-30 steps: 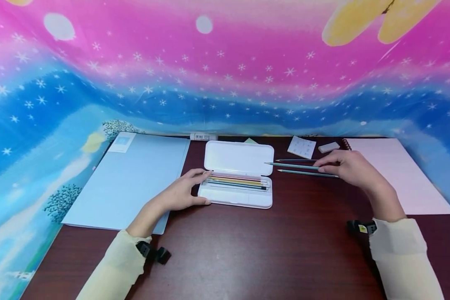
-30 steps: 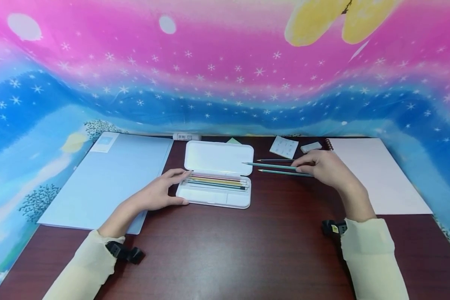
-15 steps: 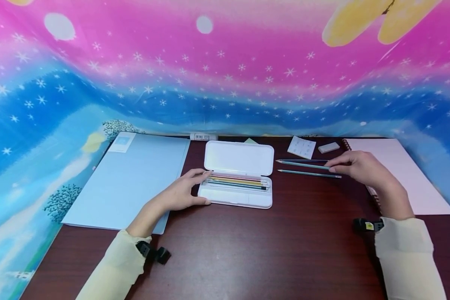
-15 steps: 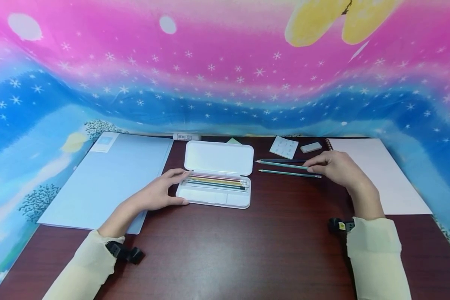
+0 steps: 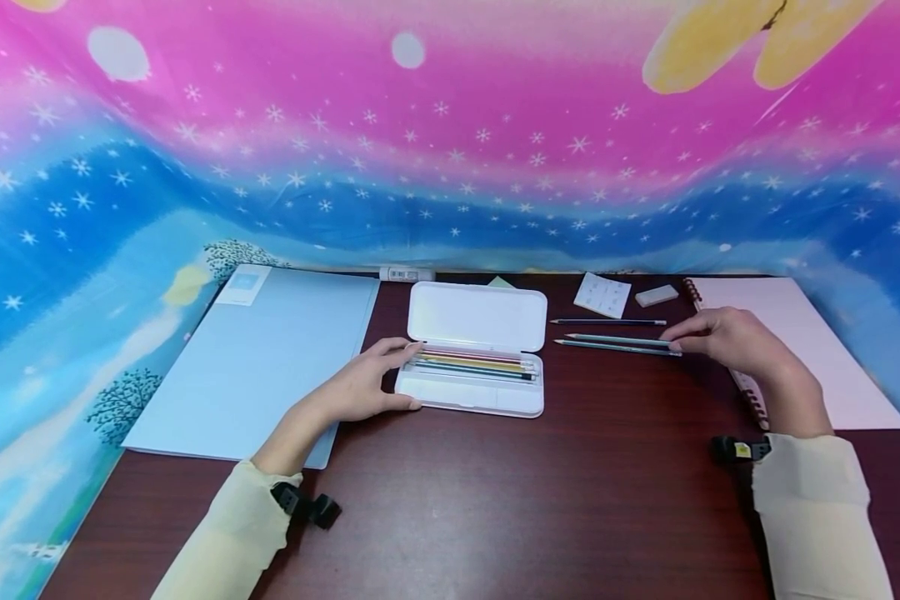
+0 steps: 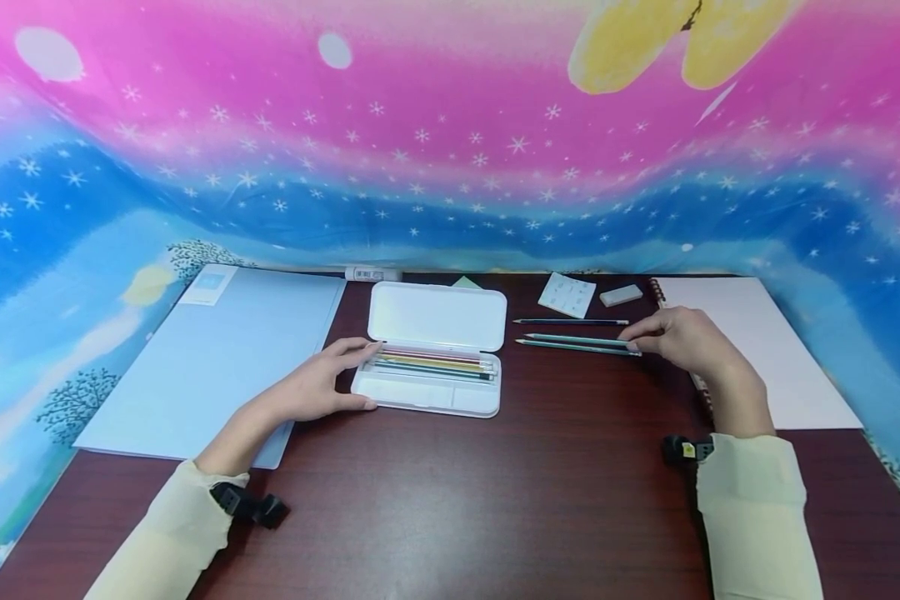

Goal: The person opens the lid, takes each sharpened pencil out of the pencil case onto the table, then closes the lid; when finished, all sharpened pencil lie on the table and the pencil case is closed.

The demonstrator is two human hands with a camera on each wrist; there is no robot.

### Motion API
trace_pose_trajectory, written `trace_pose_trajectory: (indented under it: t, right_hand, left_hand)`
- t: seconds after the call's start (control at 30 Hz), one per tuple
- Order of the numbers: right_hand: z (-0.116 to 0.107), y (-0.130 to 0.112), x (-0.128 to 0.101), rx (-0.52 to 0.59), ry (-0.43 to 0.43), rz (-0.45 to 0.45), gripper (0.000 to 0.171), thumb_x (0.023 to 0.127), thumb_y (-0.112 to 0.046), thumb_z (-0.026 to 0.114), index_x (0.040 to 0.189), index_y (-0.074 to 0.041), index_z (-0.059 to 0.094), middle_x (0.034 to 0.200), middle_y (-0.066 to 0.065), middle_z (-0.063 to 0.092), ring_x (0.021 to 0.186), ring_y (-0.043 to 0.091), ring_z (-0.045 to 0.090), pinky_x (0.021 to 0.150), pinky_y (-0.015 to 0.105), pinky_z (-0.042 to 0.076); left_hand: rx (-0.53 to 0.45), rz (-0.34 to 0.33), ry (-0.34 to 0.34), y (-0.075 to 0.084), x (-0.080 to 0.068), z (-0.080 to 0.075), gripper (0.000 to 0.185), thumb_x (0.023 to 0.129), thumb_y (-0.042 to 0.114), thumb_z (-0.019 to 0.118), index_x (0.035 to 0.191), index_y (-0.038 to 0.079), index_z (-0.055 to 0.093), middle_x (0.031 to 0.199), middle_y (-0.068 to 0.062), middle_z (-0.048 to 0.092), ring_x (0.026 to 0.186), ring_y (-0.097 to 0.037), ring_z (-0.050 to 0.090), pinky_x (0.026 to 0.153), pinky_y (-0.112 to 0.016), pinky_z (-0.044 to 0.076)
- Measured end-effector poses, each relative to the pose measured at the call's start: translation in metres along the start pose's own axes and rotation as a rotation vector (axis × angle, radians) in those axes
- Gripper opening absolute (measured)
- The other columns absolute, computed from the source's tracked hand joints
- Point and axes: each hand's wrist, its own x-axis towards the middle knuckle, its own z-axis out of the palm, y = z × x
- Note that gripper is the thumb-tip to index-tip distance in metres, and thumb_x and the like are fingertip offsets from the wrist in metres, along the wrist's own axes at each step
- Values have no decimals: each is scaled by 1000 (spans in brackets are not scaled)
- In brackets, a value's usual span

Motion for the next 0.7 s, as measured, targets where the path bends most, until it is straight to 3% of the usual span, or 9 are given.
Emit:
trace_pose_trajectory:
  t: [0.2,0.5,0.7]
  right_hand:
    - [2,4,1,13,-22,14,19,97,-21,69,113,-17,80,121,17,72,118,38,61,97,58,49]
    - [6,9,5,-16,-17,14,18,96,-18,70,110,-17,81,116,16,73,109,32,64,87,42,51]
    - [8,9,7,1,-32,34,19,96,-17,70,111,-15,81,121,20,71,114,36,61,92,47,49]
  left_hand:
    - [-1,5,-2,0,0,0,88,87,45,78,160,26,34,162,-11,34,145,-34,41,112,-56,41]
    - [-1,15,0,-1,0,1,88,87,45,78,160,25,33,161,-11,34,145,-34,41,112,-56,41]
    - [1,15,-1,-1,0,0,88,87,45,78,160,25,33,161,-11,34,145,-34,41,112,-56,41]
